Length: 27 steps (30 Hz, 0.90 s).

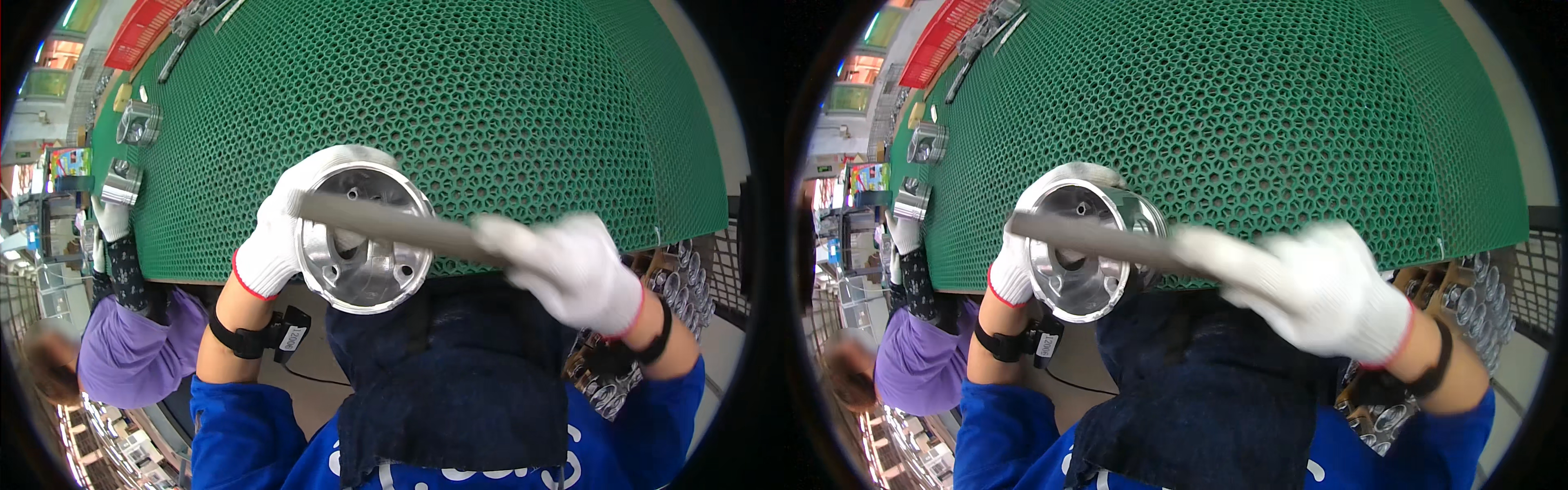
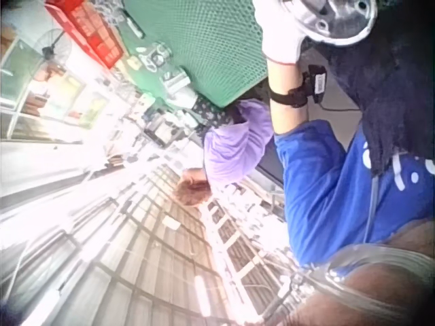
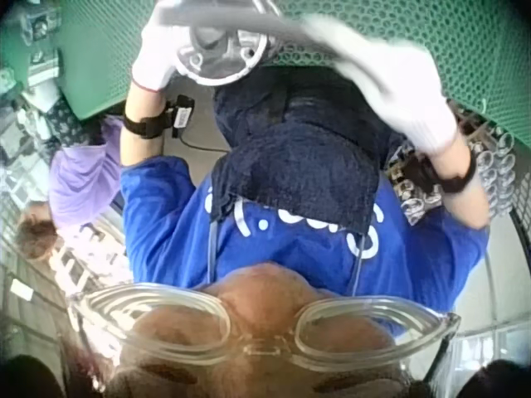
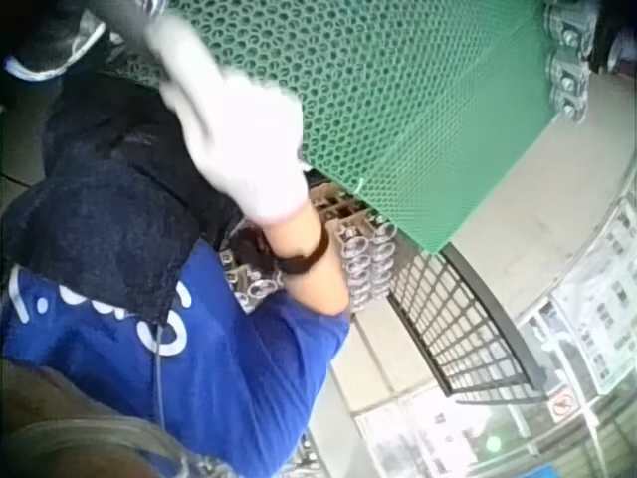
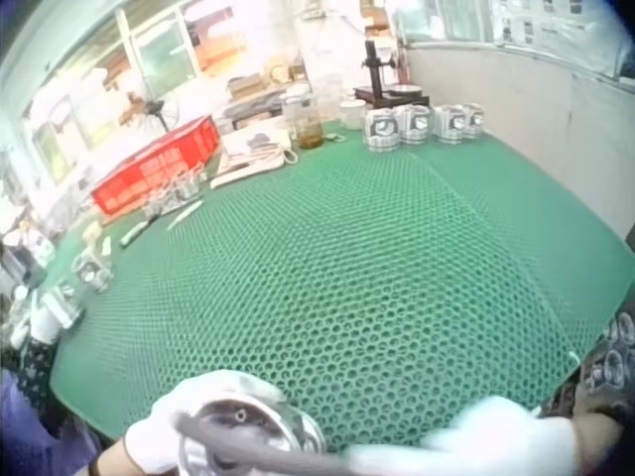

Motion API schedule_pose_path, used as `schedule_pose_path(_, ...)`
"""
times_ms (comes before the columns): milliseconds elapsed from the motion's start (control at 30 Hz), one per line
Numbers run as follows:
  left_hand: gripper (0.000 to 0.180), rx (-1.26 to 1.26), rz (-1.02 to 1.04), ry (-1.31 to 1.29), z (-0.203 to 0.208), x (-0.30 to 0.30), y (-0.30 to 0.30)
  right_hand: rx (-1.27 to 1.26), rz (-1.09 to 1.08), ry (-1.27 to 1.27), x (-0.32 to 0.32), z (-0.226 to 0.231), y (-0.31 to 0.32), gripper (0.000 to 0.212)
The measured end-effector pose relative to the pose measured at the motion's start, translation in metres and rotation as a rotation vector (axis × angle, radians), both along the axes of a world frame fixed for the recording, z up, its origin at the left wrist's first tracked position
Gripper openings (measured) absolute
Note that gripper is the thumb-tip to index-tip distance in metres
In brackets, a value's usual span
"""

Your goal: Deburring the internal surface of metal piston heads using a hand file.

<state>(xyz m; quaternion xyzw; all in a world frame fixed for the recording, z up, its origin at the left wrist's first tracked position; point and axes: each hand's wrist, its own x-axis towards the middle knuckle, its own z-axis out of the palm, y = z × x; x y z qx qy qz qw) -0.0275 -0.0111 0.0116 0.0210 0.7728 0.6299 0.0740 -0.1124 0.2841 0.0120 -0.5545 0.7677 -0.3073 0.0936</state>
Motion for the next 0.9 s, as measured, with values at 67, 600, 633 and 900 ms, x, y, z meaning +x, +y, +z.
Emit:
schedule_pose_path(67,0.048,-0.110,0.011,-0.003,0.006,0.001,0.002,-0.153,-0.049,-0.037,-0.013,0.000,-0.051,0.050)
schedule_pose_path(600,0.045,0.134,0.096,-0.147,-0.008,0.011,-0.006,-0.023,-0.091,0.008,0.035,-0.006,-0.017,0.060)
schedule_pose_path(633,0.045,0.094,0.101,-0.108,-0.008,0.021,-0.014,-0.017,-0.058,0.017,0.039,-0.005,-0.007,0.061)
schedule_pose_path(900,0.048,0.119,0.142,-0.125,-0.010,0.027,-0.007,-0.072,-0.088,0.043,0.031,-0.006,-0.026,0.059)
